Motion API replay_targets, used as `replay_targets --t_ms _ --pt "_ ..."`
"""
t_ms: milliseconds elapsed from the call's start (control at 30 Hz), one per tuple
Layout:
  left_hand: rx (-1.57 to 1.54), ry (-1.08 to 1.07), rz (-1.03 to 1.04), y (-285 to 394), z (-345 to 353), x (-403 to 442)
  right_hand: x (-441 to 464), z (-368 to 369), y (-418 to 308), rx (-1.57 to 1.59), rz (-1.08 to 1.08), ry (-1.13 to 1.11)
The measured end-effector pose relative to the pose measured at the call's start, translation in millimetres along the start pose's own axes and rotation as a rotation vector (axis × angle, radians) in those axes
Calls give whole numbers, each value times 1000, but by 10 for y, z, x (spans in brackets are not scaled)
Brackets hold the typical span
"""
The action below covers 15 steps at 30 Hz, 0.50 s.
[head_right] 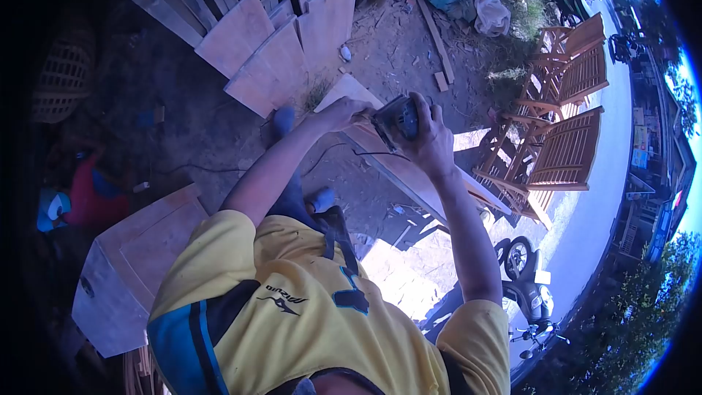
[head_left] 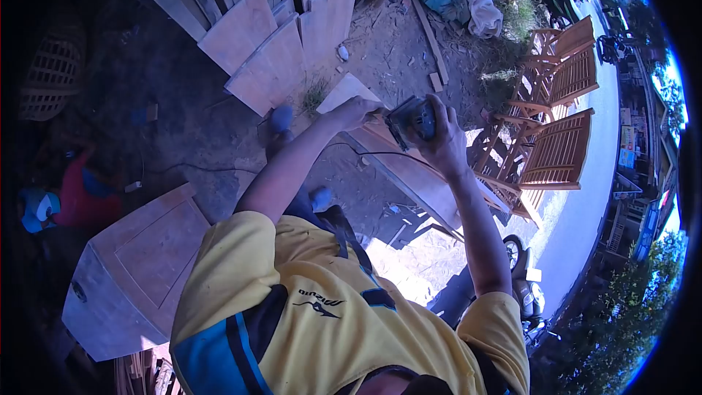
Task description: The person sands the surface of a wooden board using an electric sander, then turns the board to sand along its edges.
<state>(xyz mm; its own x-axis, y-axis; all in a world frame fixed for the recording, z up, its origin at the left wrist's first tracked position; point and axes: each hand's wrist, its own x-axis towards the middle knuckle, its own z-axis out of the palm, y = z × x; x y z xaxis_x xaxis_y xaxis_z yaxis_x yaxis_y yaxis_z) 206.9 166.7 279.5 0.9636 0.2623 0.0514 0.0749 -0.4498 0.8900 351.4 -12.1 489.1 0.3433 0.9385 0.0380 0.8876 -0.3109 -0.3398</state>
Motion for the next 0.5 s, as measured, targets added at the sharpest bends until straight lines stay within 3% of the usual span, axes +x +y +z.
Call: replay_targets --t_ms 133,200,300,333,367,400,467,500 --pt "100 35 -28 66 7 20 -132 -91 86 -30 69 40" --pt "57 -50 -88 162 -66 28 -66 -16 -50 -26 58 42" --pt "27 44 0 -89 101 80 102 121 -371 -20 68 8" --pt "-53 -48 -212 -287 230 174 135 164 -441 -10 25 56" --pt "-88 1 -230 -248 231 143 161 184 -470 -36 -18 99" --pt "68 6 -172 -222 218 173 149 178 -480 -56 -24 110" --pt "9 76 22 -152 191 125 75 171 -293 -28 -66 128" --pt "-2 0 -24 -187 211 170 8 159 -180 -15 -45 126"
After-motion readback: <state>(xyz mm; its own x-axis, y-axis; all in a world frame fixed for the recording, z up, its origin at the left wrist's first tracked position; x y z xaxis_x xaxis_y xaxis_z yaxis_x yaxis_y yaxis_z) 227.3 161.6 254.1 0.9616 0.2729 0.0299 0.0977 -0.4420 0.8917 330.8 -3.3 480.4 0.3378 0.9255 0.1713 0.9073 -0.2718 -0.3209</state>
